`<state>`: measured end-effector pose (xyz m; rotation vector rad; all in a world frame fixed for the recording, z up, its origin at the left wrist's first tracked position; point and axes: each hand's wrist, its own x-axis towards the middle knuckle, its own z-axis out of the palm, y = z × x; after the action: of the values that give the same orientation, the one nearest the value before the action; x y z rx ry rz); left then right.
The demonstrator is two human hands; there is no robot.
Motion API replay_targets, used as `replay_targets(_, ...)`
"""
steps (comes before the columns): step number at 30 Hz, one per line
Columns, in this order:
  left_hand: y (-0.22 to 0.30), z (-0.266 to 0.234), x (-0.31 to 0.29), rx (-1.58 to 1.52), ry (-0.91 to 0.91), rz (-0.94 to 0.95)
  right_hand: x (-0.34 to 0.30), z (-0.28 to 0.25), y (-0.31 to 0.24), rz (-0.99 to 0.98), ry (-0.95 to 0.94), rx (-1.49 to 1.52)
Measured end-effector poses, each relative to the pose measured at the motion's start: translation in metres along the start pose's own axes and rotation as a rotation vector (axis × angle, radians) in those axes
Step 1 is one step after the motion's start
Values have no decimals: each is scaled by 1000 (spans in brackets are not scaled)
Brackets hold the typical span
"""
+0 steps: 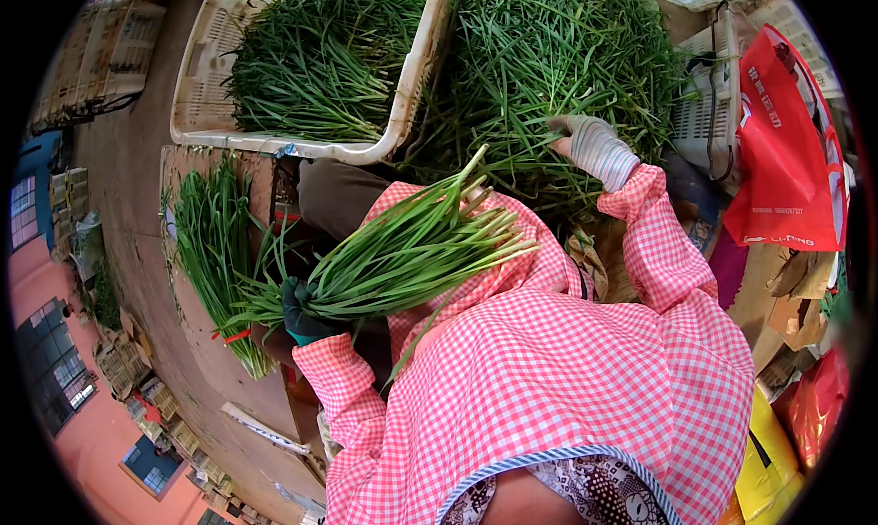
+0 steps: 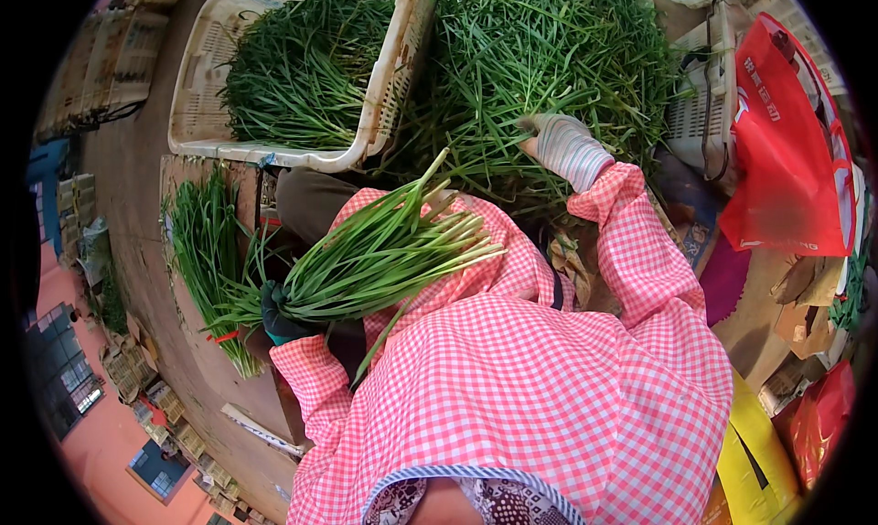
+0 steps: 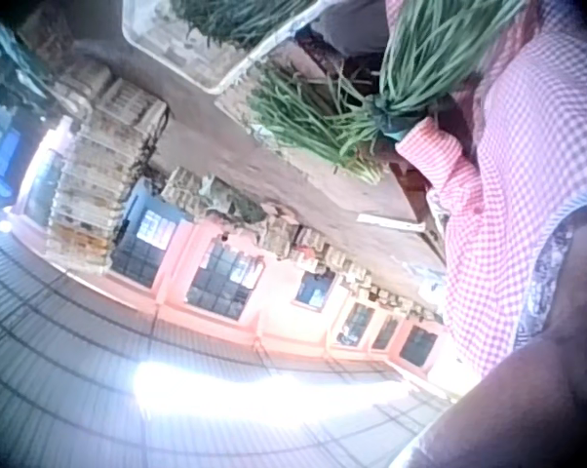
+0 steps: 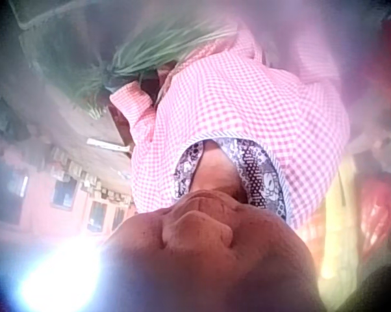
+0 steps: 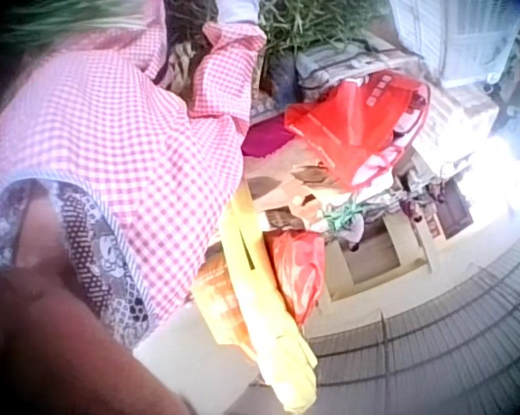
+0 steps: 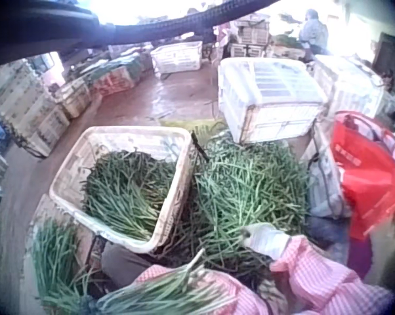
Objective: The person sorts chives by pulling handfuls from large crates, aligning the stems, and bundling them onto a wooden work surface. The person uses their hands to pick through the greens, removes individual stray leaves, and secures a bundle with a red rubber band.
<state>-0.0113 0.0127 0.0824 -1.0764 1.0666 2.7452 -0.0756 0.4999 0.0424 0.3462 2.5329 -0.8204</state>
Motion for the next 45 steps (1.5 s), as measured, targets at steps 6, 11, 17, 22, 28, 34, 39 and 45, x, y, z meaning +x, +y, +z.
replay_targets(6,-1,0,-9,-17,-16,-16,-11,-3,-7,-44,-28,-77)
replay_targets(11,-3,-2,-4,-104,16,-15,-38,64,-89,-199,-301,273)
replay_targets(17,45,16,24,456,-136,448,-29,46,-139,-238,-126,909)
replay_targets(22,11,-27,45,-8,-5,-13,-25,90,-92,-200,-139,523)
replay_targets(28,7,-21,39,-200,-257,-58,-32,90,-80,-97,-122,629)
replay_targets(34,-5,-3,23,-245,-142,-112,-25,88,-45,-219,-26,364)
replay_targets(39,-1,-12,31,-237,-130,-38,-27,29,-20,93,-2,307)
replay_targets(45,0,-25,41,-251,-138,-86,-18,30,-110,-362,-118,161)
